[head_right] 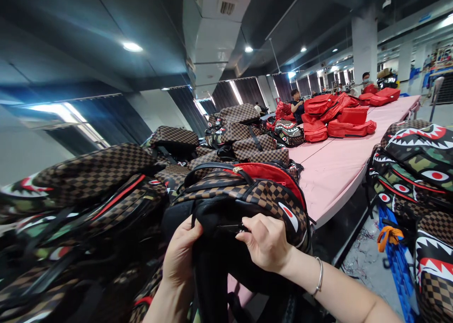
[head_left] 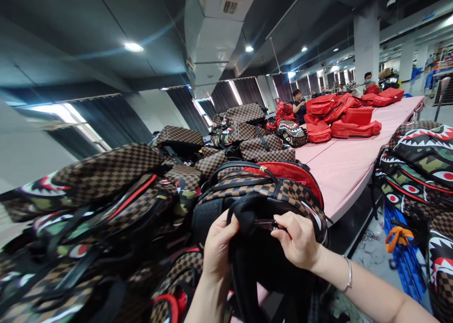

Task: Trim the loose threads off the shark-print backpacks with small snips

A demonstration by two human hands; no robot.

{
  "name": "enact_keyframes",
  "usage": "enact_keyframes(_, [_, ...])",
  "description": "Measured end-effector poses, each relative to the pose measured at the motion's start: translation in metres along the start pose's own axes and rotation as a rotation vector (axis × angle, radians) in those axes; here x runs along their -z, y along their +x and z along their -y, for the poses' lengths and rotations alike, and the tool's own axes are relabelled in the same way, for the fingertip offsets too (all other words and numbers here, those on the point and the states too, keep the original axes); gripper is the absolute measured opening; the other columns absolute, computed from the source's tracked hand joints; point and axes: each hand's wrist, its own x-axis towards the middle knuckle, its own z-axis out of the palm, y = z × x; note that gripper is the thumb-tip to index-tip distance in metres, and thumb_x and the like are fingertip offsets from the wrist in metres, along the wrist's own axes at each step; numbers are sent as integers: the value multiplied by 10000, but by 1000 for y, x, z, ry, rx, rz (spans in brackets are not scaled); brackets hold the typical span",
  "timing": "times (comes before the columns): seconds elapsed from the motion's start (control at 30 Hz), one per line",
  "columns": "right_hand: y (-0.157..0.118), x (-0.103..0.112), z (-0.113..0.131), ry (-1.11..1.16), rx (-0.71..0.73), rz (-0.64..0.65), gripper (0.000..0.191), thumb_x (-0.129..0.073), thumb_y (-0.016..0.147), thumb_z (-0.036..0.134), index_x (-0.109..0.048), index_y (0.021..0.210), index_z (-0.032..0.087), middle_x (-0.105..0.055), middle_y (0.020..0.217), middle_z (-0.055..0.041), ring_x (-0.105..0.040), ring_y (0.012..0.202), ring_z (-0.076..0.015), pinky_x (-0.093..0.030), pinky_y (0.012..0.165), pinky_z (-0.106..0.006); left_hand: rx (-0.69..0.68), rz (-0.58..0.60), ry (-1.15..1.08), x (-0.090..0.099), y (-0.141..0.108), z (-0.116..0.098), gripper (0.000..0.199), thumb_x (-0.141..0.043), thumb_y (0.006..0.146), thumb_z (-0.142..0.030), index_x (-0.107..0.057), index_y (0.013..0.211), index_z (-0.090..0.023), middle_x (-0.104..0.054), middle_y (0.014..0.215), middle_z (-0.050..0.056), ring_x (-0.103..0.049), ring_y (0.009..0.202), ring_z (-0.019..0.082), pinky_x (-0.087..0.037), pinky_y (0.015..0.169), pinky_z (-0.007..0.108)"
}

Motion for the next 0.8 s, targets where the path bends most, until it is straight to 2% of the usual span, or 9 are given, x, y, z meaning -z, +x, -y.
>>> enact_keyframes(0.33, [-6,-3,-3,-8,5,4,208,-377,924,255,-505,1040,139,-621,735,-79,-593,626,-165,-487,549,-273,6,-8,34,0,-2,1,394,-806,454,-369,-635,747,-167,-630,550,-20,-559,447,138,-446,430,226])
enact_keyframes(0.53, [-4,0,0,111,-95,-7,176,-403,912,260,-531,980,160,-614,731,-68,-596,652,-167,-494,585,-277,-8,-23,34,-1,-2,-1,349,-796,474,-355,-631,716,-166,-625,542,-19,-585,491,156,-470,477,246])
enact_keyframes(0.63, [-3,7,8,229,-295,21,175,-433,901,299,-532,957,166,-610,767,-55,-596,684,-152,-485,613,-256,-11,-21,17,0,-1,1,333,-796,473,-343,-626,695,-161,-612,526,-21,-587,491,154,-473,486,245])
enact_keyframes(0.8, [-5,12,22,554,-788,178,234,-414,906,391,-497,873,174,-488,593,39,-475,531,-86,-383,504,-195,-23,2,13,0,1,3,323,-795,477,-344,-623,671,-151,-636,569,-6,-593,513,151,-474,490,236])
